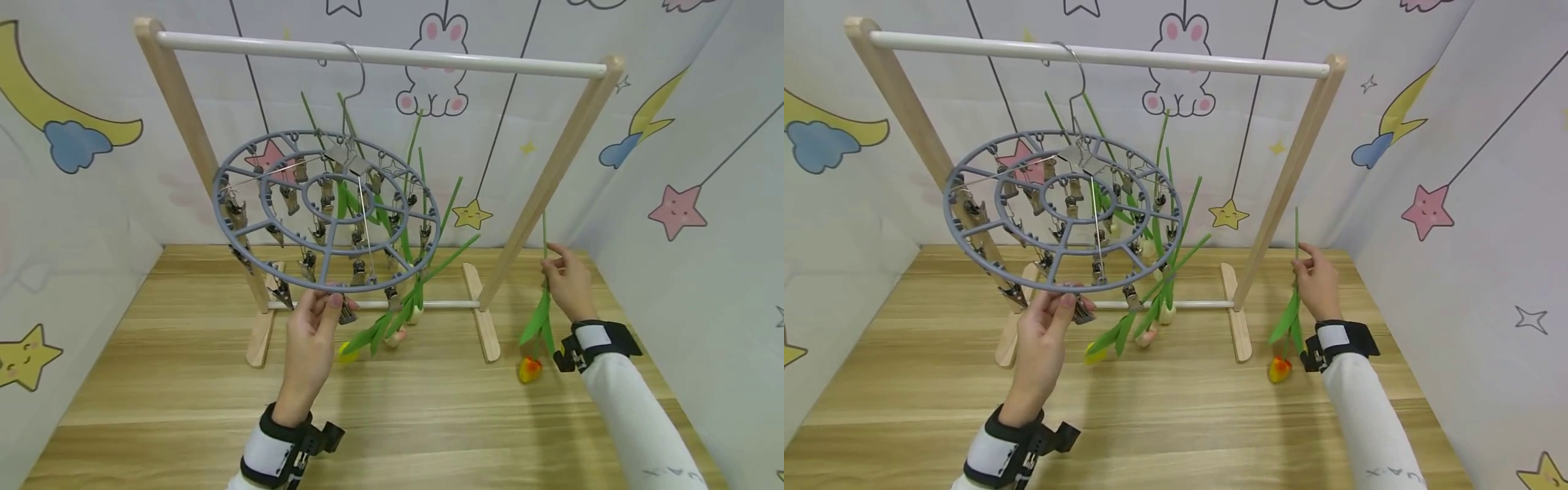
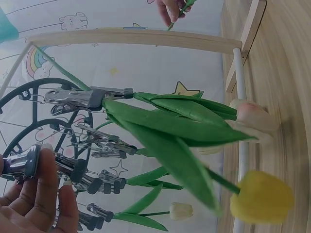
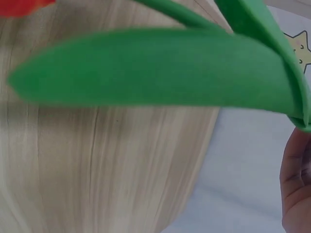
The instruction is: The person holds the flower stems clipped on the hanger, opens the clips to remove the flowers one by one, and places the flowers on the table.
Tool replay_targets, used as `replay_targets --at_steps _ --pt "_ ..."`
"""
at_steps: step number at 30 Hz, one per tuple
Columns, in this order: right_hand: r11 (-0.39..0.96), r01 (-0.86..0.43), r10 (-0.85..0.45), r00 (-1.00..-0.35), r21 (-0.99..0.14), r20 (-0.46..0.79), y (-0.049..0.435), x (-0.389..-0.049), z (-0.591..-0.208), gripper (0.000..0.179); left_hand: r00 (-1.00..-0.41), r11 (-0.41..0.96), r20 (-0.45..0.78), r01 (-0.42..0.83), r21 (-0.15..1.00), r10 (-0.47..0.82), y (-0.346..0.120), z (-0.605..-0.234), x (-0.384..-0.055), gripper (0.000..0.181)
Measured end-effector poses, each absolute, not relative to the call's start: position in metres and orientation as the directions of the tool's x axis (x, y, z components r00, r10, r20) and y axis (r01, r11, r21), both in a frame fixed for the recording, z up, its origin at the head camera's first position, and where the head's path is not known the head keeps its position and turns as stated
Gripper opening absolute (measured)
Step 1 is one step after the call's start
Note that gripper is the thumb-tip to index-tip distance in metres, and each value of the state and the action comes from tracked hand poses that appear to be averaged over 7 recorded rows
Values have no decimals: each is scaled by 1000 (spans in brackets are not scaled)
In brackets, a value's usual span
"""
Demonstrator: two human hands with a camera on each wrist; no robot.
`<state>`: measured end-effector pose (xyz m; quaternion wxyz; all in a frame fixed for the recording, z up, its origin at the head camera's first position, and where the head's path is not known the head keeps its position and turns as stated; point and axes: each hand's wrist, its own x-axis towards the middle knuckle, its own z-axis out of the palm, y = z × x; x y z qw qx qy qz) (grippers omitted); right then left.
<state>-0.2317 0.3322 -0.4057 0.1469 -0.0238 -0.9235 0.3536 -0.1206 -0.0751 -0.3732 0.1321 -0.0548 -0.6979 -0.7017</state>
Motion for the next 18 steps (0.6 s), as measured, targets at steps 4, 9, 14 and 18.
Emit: replay_targets --at_steps 4,9,14,18 --pt "758 -47 125 -969 -651 215 332 -231 -410 50 -959 14 260 260 965 -113 -74 -375 -120 25" --pt "765 -44 75 -985 -642 156 333 -231 -412 51 -954 17 274 274 962 -119 -73 -376 -121 23" --pt "747 -52 -11 -998 -663 66 334 -232 -412 52 -953 17 278 278 960 -117 -74 -377 -121 23" --pt "742 -34 -46 -999 -669 -1 333 -232 -414 53 -954 11 278 279 960 -114 -74 -377 -122 23"
